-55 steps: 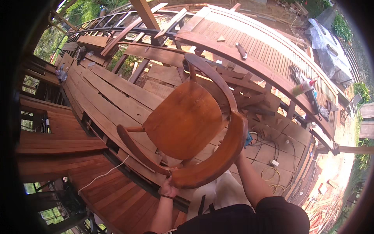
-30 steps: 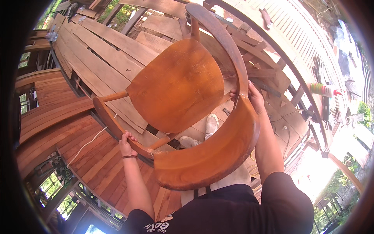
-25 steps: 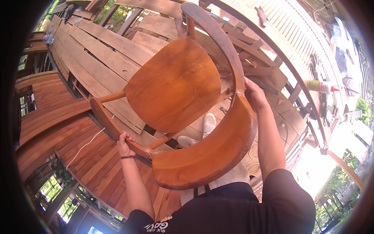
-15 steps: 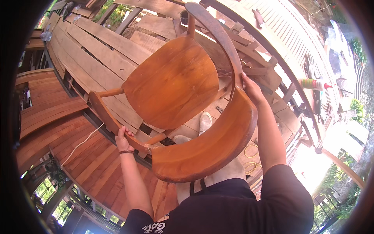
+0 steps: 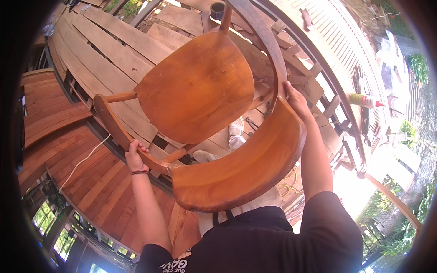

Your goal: The person uses a corded drill to drive screws into a wooden chair, securing the backrest to the seat. They repeatedly position the chair, insert screws, and operate the drill to fasten the components together.

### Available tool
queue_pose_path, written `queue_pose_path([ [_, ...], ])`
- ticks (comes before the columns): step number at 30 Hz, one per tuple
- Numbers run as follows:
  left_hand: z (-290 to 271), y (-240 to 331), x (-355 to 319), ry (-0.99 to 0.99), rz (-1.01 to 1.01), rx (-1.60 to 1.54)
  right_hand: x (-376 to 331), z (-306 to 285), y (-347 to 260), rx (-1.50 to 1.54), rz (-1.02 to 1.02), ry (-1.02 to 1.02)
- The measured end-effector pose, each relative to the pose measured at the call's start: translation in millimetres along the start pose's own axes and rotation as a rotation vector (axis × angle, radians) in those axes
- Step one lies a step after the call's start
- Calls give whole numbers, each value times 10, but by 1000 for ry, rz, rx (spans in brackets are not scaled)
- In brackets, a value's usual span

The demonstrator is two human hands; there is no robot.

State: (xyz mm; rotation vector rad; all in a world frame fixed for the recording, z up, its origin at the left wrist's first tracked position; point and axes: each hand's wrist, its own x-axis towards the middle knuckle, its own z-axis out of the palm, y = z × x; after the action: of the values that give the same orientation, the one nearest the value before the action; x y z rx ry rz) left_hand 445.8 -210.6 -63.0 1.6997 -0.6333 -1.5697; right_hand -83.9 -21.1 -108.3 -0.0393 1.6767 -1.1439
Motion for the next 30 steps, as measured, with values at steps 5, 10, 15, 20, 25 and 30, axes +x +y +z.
queue_pose_path([
  [5,-40,7,-22,42,4,25,-270,202,-227,-37,-56,15],
  [10,-39,5,-14,56,-6,0,-219,151,-106,-112,-147,-15],
  [15,-18,39,-40,46,-20,18,-181,221,-92,-106,-221,53],
  [20,-10,17,-150,47,-46,-69,-95,313,-456,-181,-219,82],
  [25,123,-67,-377,131,-56,-161,262,298,-971,-195,-200,-7],
  [30,481,-203,-683,231,-59,-269,407,527,-1711,-132,-152,-126],
])
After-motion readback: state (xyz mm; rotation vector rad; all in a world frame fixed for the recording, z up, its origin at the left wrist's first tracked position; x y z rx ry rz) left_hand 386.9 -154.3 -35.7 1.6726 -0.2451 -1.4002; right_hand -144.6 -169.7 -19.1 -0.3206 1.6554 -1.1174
